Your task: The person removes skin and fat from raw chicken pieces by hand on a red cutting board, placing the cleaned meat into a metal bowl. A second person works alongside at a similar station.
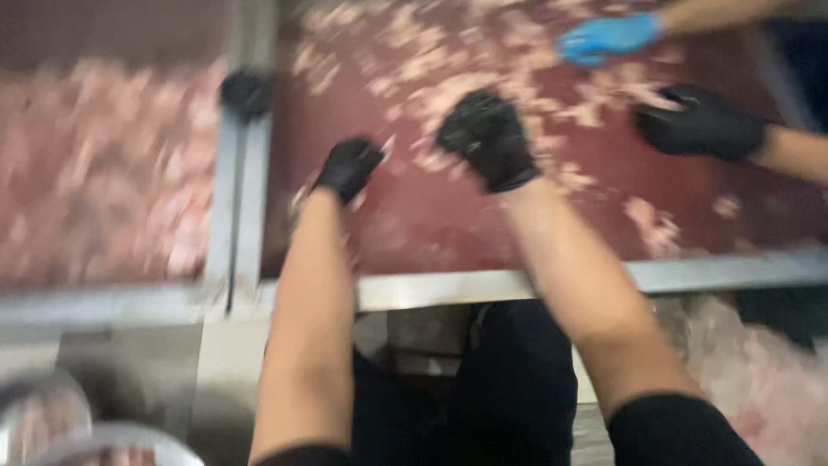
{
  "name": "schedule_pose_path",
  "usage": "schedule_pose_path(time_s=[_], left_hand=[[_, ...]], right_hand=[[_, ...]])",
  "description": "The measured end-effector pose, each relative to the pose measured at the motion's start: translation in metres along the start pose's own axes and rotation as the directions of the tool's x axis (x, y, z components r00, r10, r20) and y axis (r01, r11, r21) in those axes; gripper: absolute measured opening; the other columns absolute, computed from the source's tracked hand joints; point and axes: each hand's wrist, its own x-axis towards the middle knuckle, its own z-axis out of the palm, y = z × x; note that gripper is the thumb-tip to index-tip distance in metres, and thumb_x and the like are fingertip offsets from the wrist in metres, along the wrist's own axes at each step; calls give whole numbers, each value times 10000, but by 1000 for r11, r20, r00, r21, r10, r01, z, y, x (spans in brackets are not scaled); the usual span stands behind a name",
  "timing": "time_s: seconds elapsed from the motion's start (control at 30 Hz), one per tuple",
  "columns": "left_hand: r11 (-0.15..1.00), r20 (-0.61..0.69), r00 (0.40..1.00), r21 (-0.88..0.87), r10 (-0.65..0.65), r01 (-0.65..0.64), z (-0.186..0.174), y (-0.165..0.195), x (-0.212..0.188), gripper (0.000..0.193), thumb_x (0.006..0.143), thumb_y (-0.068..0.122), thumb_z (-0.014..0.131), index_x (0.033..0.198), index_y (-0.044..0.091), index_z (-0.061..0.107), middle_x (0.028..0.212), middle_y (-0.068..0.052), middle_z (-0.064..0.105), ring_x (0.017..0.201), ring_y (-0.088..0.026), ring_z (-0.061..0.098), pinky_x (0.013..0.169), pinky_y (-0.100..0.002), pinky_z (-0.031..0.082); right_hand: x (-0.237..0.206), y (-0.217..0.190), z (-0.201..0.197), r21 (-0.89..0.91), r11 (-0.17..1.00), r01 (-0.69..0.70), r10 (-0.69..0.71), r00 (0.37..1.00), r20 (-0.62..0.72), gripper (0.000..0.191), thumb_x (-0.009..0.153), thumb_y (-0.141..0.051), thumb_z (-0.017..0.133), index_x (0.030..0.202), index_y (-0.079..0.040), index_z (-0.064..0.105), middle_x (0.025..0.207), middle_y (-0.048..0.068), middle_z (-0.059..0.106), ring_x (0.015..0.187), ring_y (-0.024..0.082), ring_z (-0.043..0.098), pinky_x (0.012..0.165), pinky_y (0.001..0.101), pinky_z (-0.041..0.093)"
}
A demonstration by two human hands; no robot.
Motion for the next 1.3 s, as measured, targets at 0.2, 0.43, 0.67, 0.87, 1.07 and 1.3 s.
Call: schedule_pose_path(time_s=[0.2, 0.43, 0.67, 0.87, 1.07, 1.3], left_hand=[[978, -241, 967, -168, 79, -122, 2, 4, 4, 230, 940, 266, 676, 895, 41, 662, 778, -143, 636, 722, -279, 597, 702, -408, 521], [896, -50, 994, -430, 95, -107, -7, 58, -18, 257, 981, 298, 631, 864, 70, 633, 719, -20, 588, 593, -126, 559, 568, -323, 488], [927, -81, 994, -363, 72, -96, -4, 80, -25, 236, 957, 311, 656, 977, 76, 672, 724, -29, 598, 623, -124, 538, 591, -320, 491], [960, -110, 972, -166, 210, -226, 7, 81, -22, 224, 1012, 280, 640, 959, 63, 652, 742, -43, 613, 650, -115, 580, 659, -314, 504], [911, -48, 995, -399, 91, -103, 5, 79, -18, 170, 977, 238, 681, 913, 80, 669, 686, -8, 562, 612, -104, 506, 594, -301, 464], [794, -185, 932, -487, 313, -363, 0, 66, -9, 290, 971, 225, 764, 830, 55, 576, 754, 27, 495, 726, -76, 435, 646, -289, 430]], right_hand=[[11, 4, -2, -893, 444, -71, 42, 997, -58, 104, 1025, -110, 607, 1037, -23, 662, 950, 53, 660, 854, 181, 665, 767, 330, 556], [17, 32, 38, -564, 798, -211, 246, 969, -14, 223, 883, -17, 666, 1097, -64, 627, 975, -11, 677, 939, 93, 688, 757, 262, 568], [13, 37, 46, -914, 405, 28, -15, 1000, 24, 94, 976, -64, 646, 1023, 13, 624, 854, 99, 640, 804, 155, 591, 718, 340, 507], [21, 53, 29, -981, 191, -24, 119, 993, -1, 132, 988, -114, 626, 949, 8, 660, 744, 155, 632, 694, 281, 601, 633, 419, 486], [31, 53, 14, -898, 110, 426, 59, 899, 434, 167, 937, -77, 593, 777, -40, 625, 721, 126, 601, 675, 276, 622, 608, 431, 483], [15, 22, 57, 23, 870, -492, 492, 870, 11, 279, 987, -139, 595, 719, -76, 555, 632, 40, 491, 566, 182, 518, 589, 378, 477]])
